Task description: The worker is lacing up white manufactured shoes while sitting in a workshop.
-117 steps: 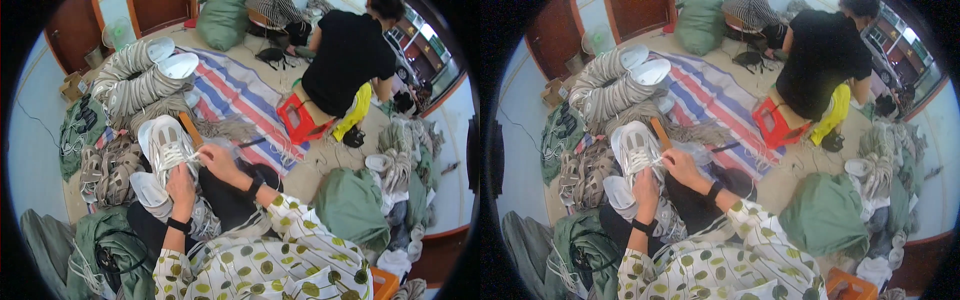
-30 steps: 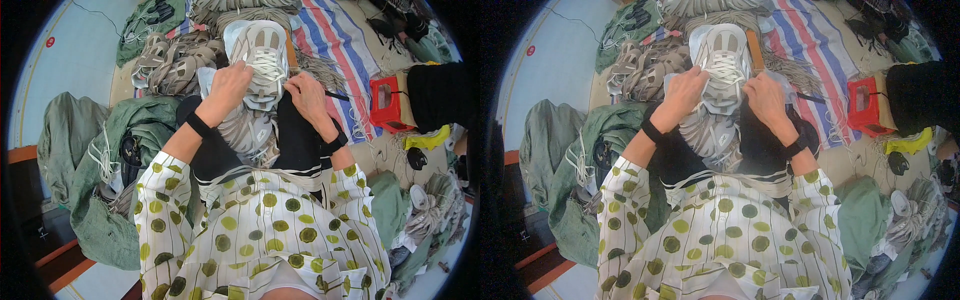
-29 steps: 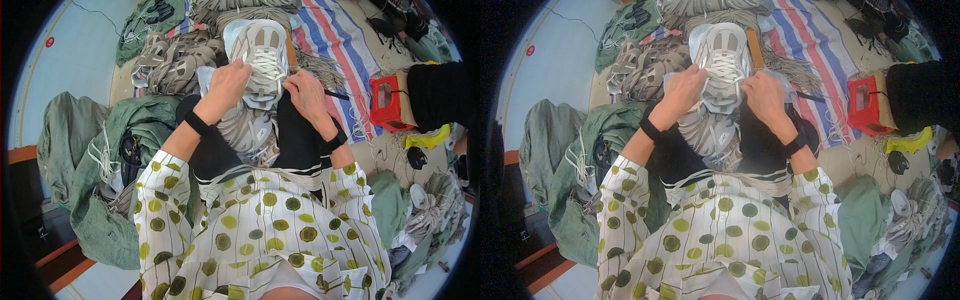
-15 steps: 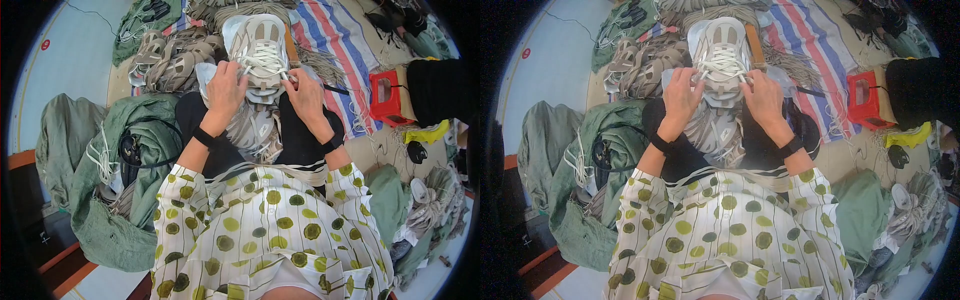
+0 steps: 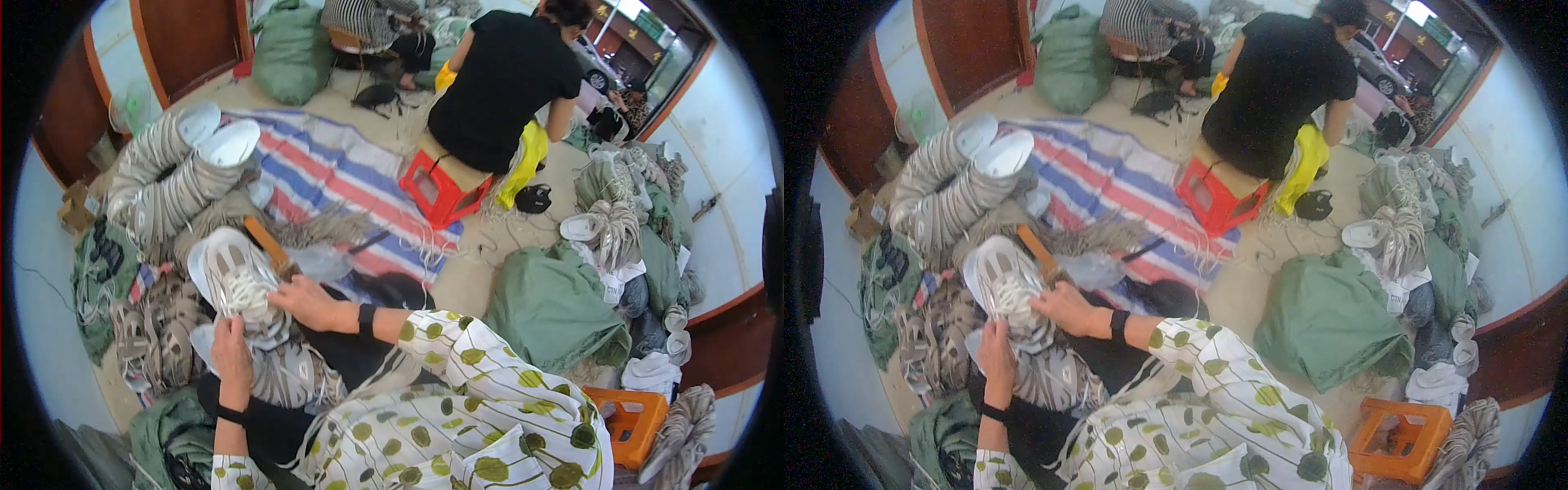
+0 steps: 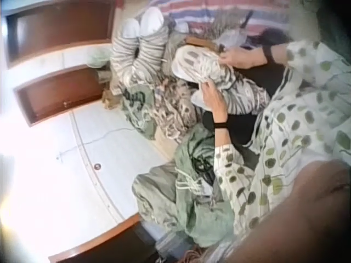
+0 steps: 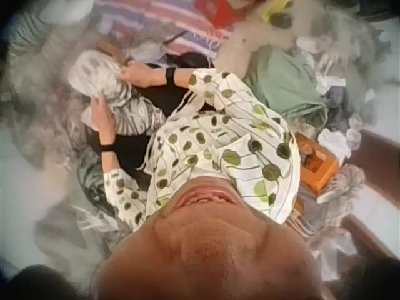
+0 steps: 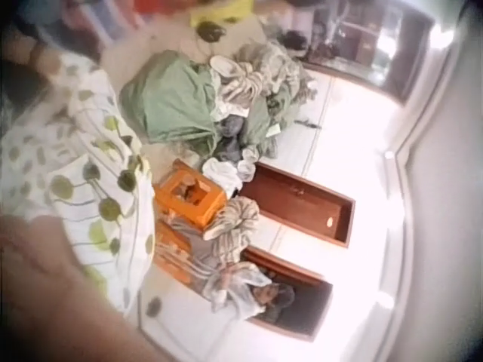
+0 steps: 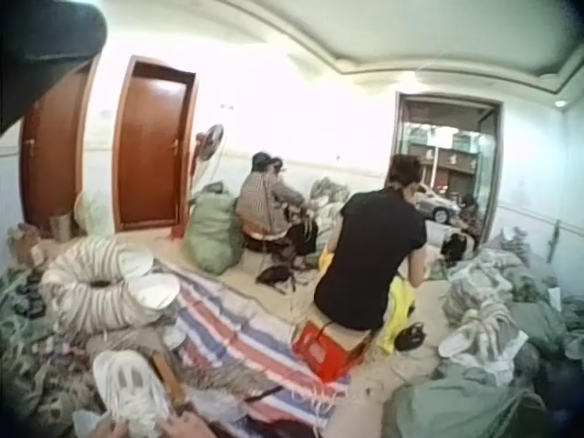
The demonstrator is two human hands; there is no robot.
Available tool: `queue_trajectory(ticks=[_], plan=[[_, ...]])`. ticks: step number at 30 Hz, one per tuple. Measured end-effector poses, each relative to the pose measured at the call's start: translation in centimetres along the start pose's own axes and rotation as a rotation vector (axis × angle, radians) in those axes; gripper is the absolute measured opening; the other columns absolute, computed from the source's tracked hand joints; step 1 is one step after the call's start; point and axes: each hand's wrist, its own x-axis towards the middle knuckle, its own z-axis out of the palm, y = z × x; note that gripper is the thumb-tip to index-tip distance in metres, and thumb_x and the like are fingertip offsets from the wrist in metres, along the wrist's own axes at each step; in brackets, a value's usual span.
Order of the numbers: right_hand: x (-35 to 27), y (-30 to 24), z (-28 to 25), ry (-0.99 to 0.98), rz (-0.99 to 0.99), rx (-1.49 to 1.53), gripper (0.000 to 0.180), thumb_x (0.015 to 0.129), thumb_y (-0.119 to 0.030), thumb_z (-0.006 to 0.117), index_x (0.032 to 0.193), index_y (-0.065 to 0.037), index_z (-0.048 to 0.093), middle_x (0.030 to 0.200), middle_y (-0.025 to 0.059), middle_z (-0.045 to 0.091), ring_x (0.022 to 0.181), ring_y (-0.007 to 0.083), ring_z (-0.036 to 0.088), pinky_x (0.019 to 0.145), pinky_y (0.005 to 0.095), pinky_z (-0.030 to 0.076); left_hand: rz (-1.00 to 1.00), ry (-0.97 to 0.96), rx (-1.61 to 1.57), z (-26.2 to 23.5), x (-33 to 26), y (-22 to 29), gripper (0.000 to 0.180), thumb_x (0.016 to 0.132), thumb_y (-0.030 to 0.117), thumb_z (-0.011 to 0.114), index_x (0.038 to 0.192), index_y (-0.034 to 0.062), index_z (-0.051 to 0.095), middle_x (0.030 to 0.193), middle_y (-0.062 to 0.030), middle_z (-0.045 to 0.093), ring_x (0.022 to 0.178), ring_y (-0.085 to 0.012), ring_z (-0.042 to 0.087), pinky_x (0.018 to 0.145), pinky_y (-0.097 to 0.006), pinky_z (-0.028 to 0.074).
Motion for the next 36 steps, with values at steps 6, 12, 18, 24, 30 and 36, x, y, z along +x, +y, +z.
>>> queue_trajectory(ticks=[6,12,18,24,30,36], plan=[[1.4,-0.2,-0.7,-0.269,-0.094,-0.162,0.025,0.064,-0.009,0.056,0.089,-0.008,0.052,0.085,0.009,0.052,0.079,0.024,0.055,0.07,0.0378,0.039,0.119,-0.033,0.152,-1.7,0.9,1.2,0.015,0.068,0.002,0.051,0.083,0.0032,0.053,0.087,-0.0127,0.05,0.08,-0.0289,0.052,0.062,-0.037,0.043],[3.0,1.9,-1.9,-0.003,-0.416,0.01,0.011,0.064,-0.012,0.055,0.072,-0.006,0.052,0.081,0.0112,0.049,0.077,0.0271,0.052,0.062,0.0367,0.041,0.276,-0.09,-0.102,-2.1,0.4,1.9,0.012,0.068,0.008,0.052,0.08,0.0067,0.052,0.084,-0.0106,0.051,0.081,-0.0274,0.051,0.07,-0.037,0.041],[-6.2,-3.9,-3.3,-0.567,-0.476,0.185,0.012,0.065,-0.011,0.057,0.074,-0.007,0.05,0.076,0.0085,0.047,0.072,0.0248,0.054,0.059,0.0368,0.045,-0.11,-0.383,-0.879,-5.6,-9.8,8.3,0.003,0.072,0.002,0.058,0.074,0.0033,0.057,0.073,-0.0099,0.053,0.067,-0.0264,0.055,0.058,-0.032,0.044],[-5.1,-3.3,-2.4,-0.254,-0.116,0.601,0.006,0.078,-0.009,0.055,0.081,-0.004,0.056,0.074,0.0066,0.055,0.065,0.0187,0.057,0.055,0.0262,0.045,-0.444,-0.191,-0.622,-4.4,-9.2,6.2,0.008,0.074,0.003,0.056,0.082,0.0032,0.055,0.078,-0.0114,0.054,0.07,-0.0275,0.055,0.061,-0.032,0.044],[-0.2,1.8,-2.9,-0.091,0.542,0.756,0.021,0.083,-0.02,0.055,0.091,-0.001,0.058,0.076,0.0048,0.061,0.061,0.0103,0.057,0.056,0.0241,0.044,-0.527,0.311,-0.58,-0.5,-1.9,1.3,0.027,0.077,0.013,0.056,0.1,-0.001,0.05,0.082,-0.0132,0.057,0.073,-0.0213,0.057,0.066,-0.031,0.046],[2.1,1.6,-1.1,-0.149,0.618,0.739,0.032,0.078,-0.024,0.06,0.099,-0.001,0.055,0.074,0.0093,0.061,0.064,0.0165,0.06,0.06,0.0284,0.046,-0.787,0.176,-0.697,1.0,1.8,0.8,0.036,0.073,0.012,0.06,0.105,0.0005,0.05,0.084,-0.0072,0.058,0.074,-0.0149,0.055,0.069,-0.027,0.045]])
